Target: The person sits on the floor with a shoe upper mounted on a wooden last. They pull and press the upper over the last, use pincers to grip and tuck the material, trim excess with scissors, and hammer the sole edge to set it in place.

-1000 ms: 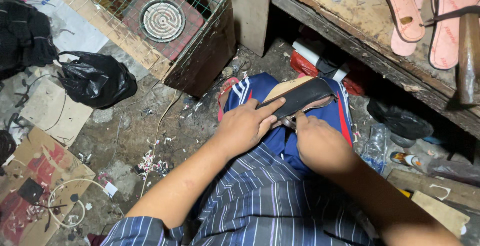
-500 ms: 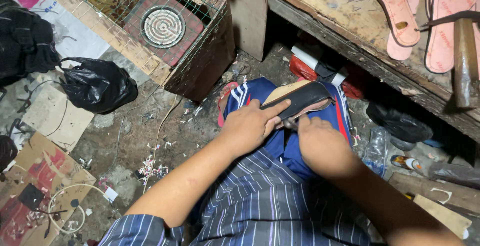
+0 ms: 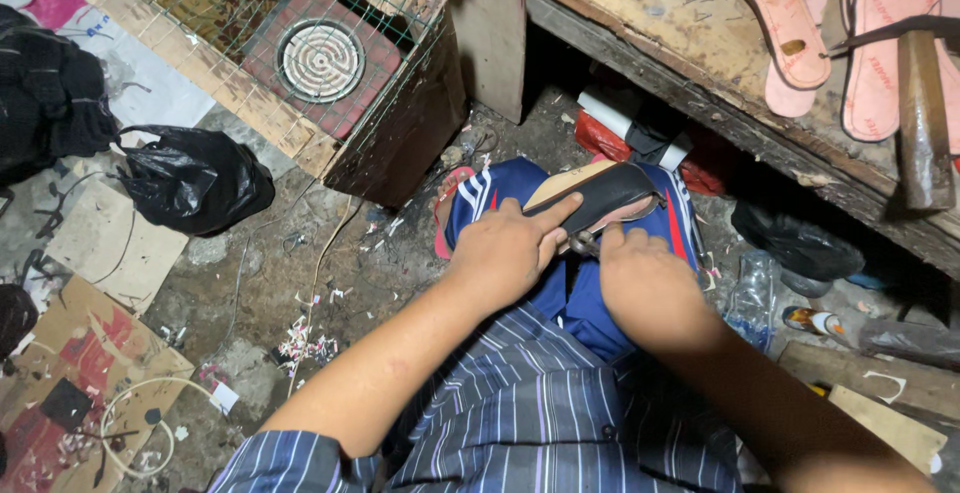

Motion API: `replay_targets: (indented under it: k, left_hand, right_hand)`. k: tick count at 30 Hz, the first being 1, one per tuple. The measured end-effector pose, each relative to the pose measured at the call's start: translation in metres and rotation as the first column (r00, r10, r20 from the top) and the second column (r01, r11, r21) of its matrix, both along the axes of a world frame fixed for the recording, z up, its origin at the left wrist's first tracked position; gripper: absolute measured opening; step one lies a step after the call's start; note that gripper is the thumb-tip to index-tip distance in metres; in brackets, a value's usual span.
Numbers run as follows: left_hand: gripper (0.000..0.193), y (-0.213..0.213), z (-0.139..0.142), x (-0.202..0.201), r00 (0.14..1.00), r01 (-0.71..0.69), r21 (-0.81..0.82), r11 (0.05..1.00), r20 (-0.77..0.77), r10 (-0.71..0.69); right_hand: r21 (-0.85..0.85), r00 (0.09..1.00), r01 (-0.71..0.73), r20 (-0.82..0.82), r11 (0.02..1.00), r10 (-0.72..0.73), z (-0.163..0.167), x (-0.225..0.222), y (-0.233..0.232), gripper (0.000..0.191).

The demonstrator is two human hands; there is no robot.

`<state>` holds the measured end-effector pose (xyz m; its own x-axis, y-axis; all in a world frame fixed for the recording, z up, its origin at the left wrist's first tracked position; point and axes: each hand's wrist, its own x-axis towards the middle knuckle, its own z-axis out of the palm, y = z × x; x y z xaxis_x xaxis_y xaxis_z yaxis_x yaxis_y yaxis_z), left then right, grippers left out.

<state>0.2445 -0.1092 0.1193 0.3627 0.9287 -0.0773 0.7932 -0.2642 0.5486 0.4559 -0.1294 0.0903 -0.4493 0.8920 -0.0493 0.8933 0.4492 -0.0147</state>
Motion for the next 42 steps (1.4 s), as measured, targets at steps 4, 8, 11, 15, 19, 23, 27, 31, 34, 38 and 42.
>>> replay_targets:
  k: [4,8,11,15,19,23,27,31,34,38,42]
  left_hand:
    - [0.048,-0.004,0.002,0.002,0.999,0.005,-0.014,1.0,-0.047,-0.005]
    - [0.047,-0.004,-0.001,0.005,0.999,-0.021,-0.013,1.0,-0.024,0.02]
    - [0.048,0.005,-0.005,0.012,0.998,-0.051,0.007,0.999,-0.031,0.051]
    - [0.049,0.007,-0.006,0.015,0.997,-0.049,0.022,0.999,-0.054,0.05]
    - [0.05,0.004,-0.006,0.017,0.993,-0.058,-0.019,0.998,-0.101,0.056]
    - [0.049,0.015,-0.01,0.02,0.994,-0.078,-0.019,0.997,-0.075,0.077]
    - [0.049,0.037,-0.015,0.024,0.998,-0.044,-0.166,0.985,-0.06,0.035]
    - [0.054,0.045,-0.019,0.027,0.998,-0.007,-0.17,0.985,-0.064,-0.004]
    - [0.061,0.041,-0.018,0.028,0.992,0.024,-0.211,0.977,-0.115,-0.049]
    - [0.069,0.04,-0.014,0.029,0.986,0.066,-0.239,0.969,-0.132,-0.1]
    - [0.068,0.053,-0.008,0.037,0.972,0.051,-0.245,0.968,-0.209,-0.104]
  right_hand:
    - [-0.178,0.998,0.056,0.033,0.982,-0.051,0.006,0.006,0.002,0.012]
    - [-0.208,0.994,0.092,0.074,0.974,-0.078,0.006,0.0,-0.004,0.01]
    - [-0.134,0.997,0.048,0.068,0.99,-0.039,0.0,0.001,-0.002,0.012]
    - [-0.152,1.0,0.003,-0.022,0.988,-0.007,-0.011,0.02,0.01,0.015]
    - [-0.182,0.995,0.065,-0.058,0.981,-0.077,-0.018,0.035,0.013,0.014]
    - [-0.347,0.97,0.242,0.062,0.906,-0.235,-0.012,0.042,0.001,0.017]
    - [-0.179,0.999,0.041,0.006,0.983,-0.04,0.003,0.052,-0.027,0.04]
    - [-0.369,0.973,0.231,0.065,0.9,-0.223,0.006,0.052,-0.051,0.058]
    - [-0.562,0.942,0.335,0.202,0.756,-0.267,0.012,0.054,-0.066,0.068]
    - [-0.507,0.968,0.097,-0.15,0.856,-0.199,0.024,0.068,-0.07,0.072]
    - [-0.319,0.963,-0.092,-0.271,0.943,0.002,0.028,0.094,-0.044,0.066]
